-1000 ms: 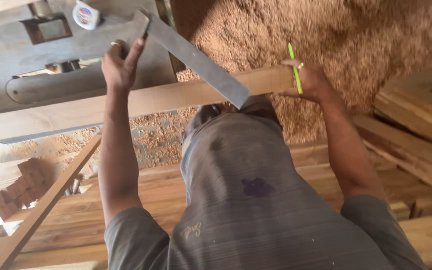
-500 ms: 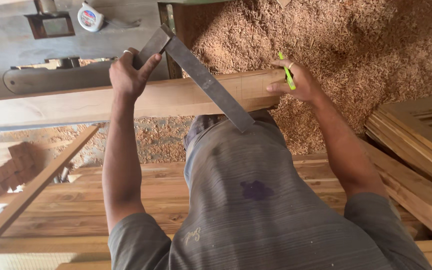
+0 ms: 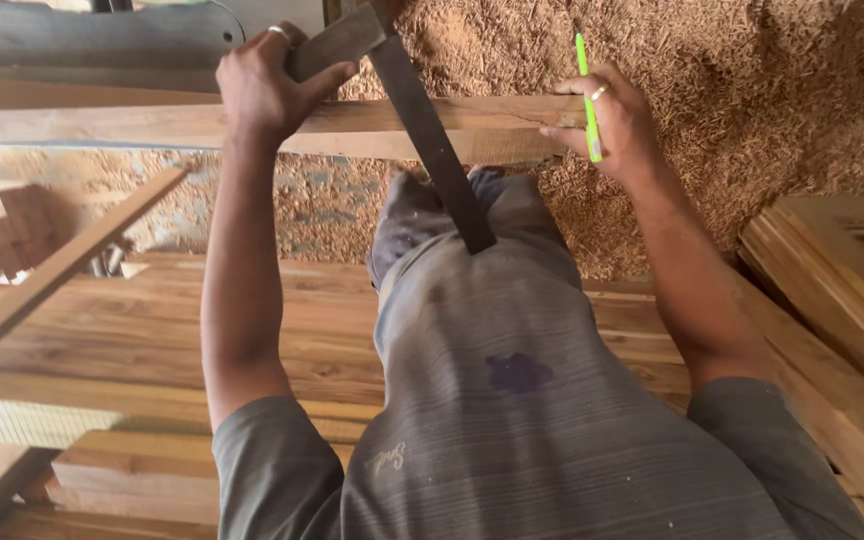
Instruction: The person uses a try square and a green pencil to mark straight lines on wooden planks. They repeatedly position the square on the wood and draw lines along its edge, preparing the planks for cutting.
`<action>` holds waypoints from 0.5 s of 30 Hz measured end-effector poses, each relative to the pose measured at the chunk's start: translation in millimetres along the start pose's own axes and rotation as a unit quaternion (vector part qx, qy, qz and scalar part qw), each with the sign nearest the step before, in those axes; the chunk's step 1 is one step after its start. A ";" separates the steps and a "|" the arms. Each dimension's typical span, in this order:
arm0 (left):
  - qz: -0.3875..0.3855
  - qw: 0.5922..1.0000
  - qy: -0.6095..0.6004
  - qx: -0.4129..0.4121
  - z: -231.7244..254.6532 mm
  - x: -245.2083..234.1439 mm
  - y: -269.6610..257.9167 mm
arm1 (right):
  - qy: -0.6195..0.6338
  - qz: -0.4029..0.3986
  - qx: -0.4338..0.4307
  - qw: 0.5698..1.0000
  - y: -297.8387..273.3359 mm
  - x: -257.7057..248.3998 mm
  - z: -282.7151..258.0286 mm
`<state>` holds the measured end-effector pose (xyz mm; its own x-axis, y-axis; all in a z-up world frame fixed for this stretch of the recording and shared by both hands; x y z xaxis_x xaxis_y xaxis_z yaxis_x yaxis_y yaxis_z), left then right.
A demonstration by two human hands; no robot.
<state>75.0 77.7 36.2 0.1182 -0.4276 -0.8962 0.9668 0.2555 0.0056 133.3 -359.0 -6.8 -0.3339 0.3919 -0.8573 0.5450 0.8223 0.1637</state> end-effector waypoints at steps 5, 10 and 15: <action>-0.001 0.997 0.025 0.080 27.1 6.1 22.2 | 0.038 -0.018 0.134 0.990 4.3 -6.4 -4.8; -0.097 0.990 -0.013 0.103 43.4 40.6 14.2 | -0.008 -0.018 0.154 0.988 3.9 -6.4 -7.2; -0.035 0.982 -0.076 0.171 74.5 42.9 2.2 | -0.023 0.031 0.081 0.996 6.3 -13.4 -18.5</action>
<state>99.0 -4.7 30.8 0.0564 -0.5641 -0.8238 0.9901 -0.0746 0.1189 127.0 -351.5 14.8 -0.2617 0.4178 -0.8700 0.6819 0.7179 0.1396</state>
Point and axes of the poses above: each hand's wrist, its own y-axis towards the middle knuckle, its own x-axis out of the palm, z = x × y, the point moved 6 cm from there along y, towards the middle knuckle, and after that the axes turned 15 degrees about -x, right-handed, at the moved point
